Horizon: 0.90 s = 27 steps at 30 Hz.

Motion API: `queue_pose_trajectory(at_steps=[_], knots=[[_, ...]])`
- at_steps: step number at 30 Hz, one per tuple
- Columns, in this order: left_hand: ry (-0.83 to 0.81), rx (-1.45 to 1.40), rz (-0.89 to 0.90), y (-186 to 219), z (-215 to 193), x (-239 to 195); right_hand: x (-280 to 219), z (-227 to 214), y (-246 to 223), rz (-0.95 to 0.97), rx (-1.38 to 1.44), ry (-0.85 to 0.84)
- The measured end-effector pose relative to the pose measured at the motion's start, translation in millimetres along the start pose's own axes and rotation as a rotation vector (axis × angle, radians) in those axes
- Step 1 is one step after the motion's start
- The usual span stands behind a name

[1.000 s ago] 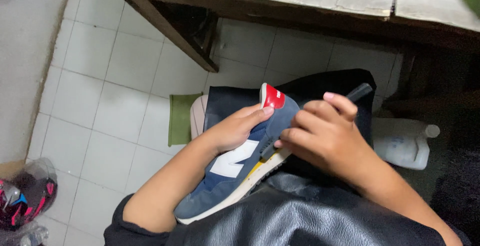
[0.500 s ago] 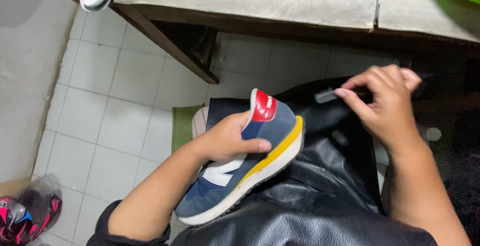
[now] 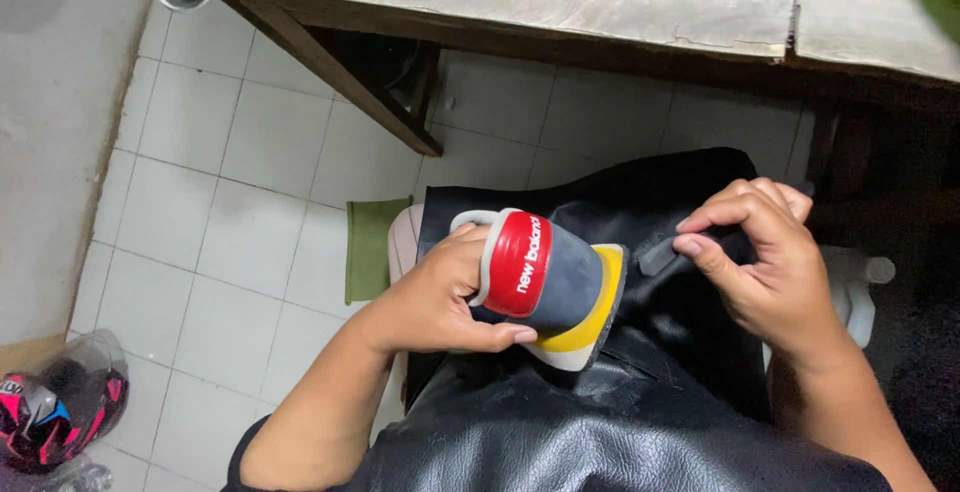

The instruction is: The person cleans a blue and red sneaker using a brush. They scrub the upper part of the shoe and then rotate it to clean the sole and the side edges.

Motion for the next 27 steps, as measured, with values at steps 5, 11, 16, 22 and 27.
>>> queue_pose_trajectory(at_steps=[5, 11, 16, 22, 27], knots=[[0.065, 0.028, -0.094, -4.8, 3.4, -7.1, 1.1, 9.7, -0.3, -0.024, 0.038, -0.022], [0.177, -0.001, -0.325, -18.9, 6.2, -10.4, 3.5, 4.1, -15.6, -0.041, 0.029, -0.012], [0.284, -0.209, -0.362, -25.0, 5.6, -0.3, 7.9, 0.5, -32.3, -0.086, -0.022, 0.018], [0.373, -0.328, -0.511, -44.3, -9.2, 5.5, 12.3, 12.0, -40.0, -0.109, -0.049, 0.008], [0.317, -0.524, -0.412, -62.1, 16.0, 5.6, 17.6, 16.1, -63.7, -0.148, -0.105, 0.027]])
Point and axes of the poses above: each hand's wrist, its own x-axis towards the middle knuckle, its own z-axis out of the palm, y = z × x, the point moved 7 cm from there along x, towards the middle knuckle, and after that the axes turned 5 degrees about -x, right-handed, at the moved point
